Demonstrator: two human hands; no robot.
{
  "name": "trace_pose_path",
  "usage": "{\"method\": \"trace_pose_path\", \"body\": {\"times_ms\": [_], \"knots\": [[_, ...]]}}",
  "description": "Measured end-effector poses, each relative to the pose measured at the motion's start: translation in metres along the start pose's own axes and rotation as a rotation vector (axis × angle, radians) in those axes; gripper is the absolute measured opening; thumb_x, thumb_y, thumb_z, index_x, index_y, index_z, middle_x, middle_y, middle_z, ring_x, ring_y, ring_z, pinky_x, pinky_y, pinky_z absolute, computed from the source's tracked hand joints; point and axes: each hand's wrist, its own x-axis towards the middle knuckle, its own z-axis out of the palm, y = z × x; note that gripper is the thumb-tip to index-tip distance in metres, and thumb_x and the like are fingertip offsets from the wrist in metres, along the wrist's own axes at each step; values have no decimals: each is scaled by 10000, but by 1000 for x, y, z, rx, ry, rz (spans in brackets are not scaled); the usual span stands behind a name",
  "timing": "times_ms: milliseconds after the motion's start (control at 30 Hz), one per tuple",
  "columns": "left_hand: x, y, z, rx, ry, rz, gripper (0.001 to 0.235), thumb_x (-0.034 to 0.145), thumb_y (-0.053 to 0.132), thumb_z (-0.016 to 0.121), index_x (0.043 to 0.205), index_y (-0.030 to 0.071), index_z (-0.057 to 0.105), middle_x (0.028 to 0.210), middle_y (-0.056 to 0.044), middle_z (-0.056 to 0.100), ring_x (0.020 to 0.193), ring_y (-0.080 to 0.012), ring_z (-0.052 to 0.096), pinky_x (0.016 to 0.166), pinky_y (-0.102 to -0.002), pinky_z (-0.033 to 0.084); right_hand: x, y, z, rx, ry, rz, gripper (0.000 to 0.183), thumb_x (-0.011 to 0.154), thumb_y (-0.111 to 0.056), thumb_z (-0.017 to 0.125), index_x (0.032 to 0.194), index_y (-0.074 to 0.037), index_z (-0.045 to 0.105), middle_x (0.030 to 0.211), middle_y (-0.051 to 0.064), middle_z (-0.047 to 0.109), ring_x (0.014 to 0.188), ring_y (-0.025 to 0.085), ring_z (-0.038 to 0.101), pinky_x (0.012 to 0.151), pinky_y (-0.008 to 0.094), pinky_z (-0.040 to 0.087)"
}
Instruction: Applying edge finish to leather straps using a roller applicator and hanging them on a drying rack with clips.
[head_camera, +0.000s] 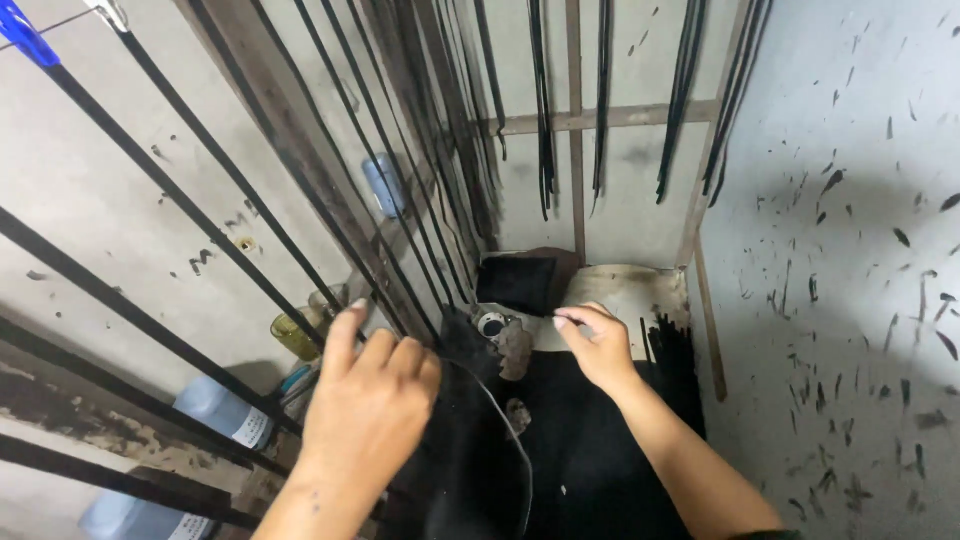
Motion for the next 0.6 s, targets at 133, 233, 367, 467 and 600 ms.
{"method": "trace_pose_path", "body": {"times_ms": [133,233,367,467,600], "knots": [[18,24,35,-138,38,78,197,786,-6,617,667,122,706,600,-47,541,646,-290,538,1111,-589,440,-12,-95,-7,52,-104,-638,165,852,-92,809,983,1,770,915,102,732,816,225,661,757,327,542],[21,40,62,-156,-123,118,146,826,90,629,742,136,740,668,-61,639,707,-307,588,1146,-626,373,-18,-110,1,102,-222,-739,291,751,-135,918,897,23,722,860,110,701,760,231,629,729,347,525],[27,49,75,-124,-228,127,141,851,165,634,786,161,760,691,-33,669,736,-282,611,1174,-618,326,-19,-110,11,99,-295,-716,159,780,-36,862,891,-17,749,891,77,743,800,221,686,791,323,554],[31,53,82,-107,-335,149,165,885,165,619,801,190,758,736,-16,697,762,-271,615,1182,-627,299,-16,-102,16,74,-316,-699,64,833,8,775,860,-29,729,885,60,755,799,218,699,804,333,553],[34,57,91,-108,-429,136,180,922,193,617,836,174,774,781,-18,726,822,-272,635,1193,-624,256,-11,-89,23,9,-305,-717,27,878,-33,732,905,-31,733,890,55,754,781,232,679,795,344,540]]}}
